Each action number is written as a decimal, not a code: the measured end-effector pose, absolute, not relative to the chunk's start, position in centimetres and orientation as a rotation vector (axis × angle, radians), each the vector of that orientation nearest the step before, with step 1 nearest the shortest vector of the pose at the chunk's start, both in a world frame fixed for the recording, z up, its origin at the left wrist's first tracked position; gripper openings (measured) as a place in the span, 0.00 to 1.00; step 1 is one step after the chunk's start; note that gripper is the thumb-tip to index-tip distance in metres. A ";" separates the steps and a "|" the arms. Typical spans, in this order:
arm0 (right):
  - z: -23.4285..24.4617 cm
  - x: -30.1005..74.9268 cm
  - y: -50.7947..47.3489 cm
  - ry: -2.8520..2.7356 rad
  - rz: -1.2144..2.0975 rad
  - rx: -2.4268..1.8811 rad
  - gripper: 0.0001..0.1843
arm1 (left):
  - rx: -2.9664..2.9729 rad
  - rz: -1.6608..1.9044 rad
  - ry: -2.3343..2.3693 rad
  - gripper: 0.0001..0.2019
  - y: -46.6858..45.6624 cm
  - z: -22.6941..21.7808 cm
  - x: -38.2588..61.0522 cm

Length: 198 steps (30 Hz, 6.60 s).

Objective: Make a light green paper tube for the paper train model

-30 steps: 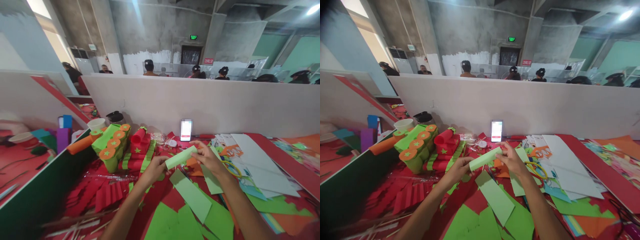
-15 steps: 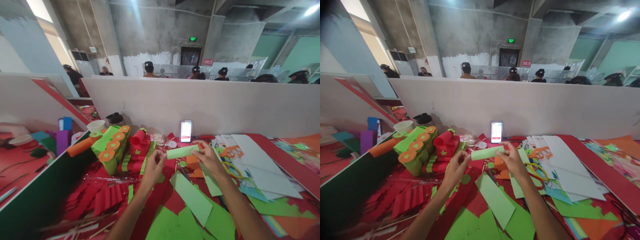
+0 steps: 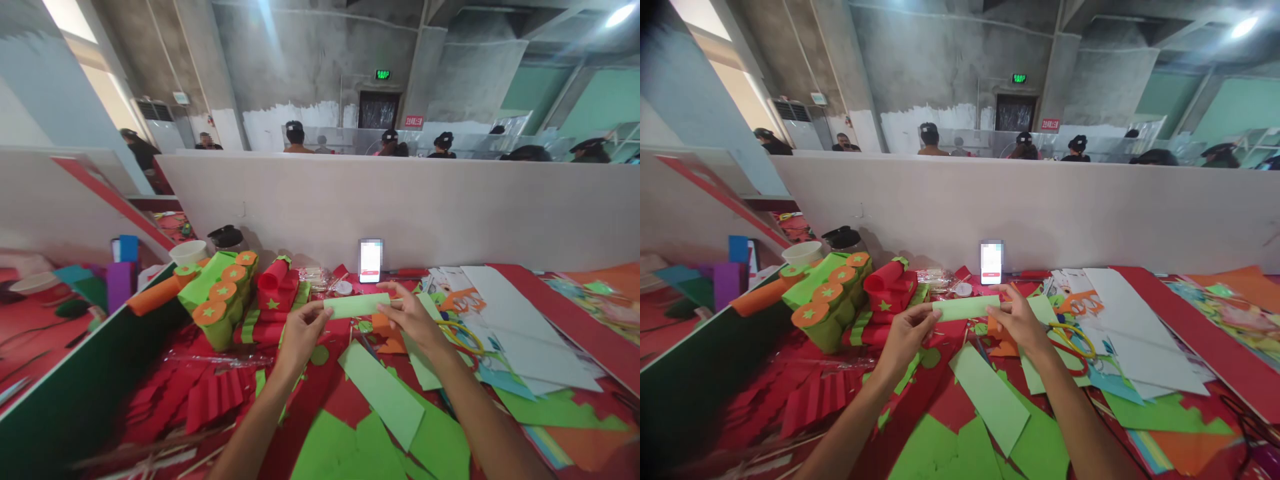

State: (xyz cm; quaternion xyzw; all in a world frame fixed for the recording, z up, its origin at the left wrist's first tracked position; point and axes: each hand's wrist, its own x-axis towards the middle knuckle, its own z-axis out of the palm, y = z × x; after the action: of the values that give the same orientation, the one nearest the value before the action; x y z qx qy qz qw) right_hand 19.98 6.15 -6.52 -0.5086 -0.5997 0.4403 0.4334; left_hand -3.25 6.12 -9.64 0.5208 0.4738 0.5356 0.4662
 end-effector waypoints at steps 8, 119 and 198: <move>-6.0 20.6 5.9 -1.583 1.163 -1.188 0.23 | 1.243 1.286 1.150 0.17 6.4 -9.3 -3.7; -6.8 19.6 6.1 -1.592 0.965 -1.206 0.20 | 0.896 1.284 0.999 0.16 6.0 -9.8 -2.9; -6.6 18.6 5.9 -1.638 1.008 -1.170 0.16 | 0.533 1.487 0.893 0.14 5.4 -8.8 -1.8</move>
State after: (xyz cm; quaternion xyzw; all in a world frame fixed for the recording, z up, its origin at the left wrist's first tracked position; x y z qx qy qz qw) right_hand 18.58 5.87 -6.64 -0.4691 -0.6565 0.4042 0.4307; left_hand -1.76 5.40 -8.81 0.2315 0.3877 0.6457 0.6157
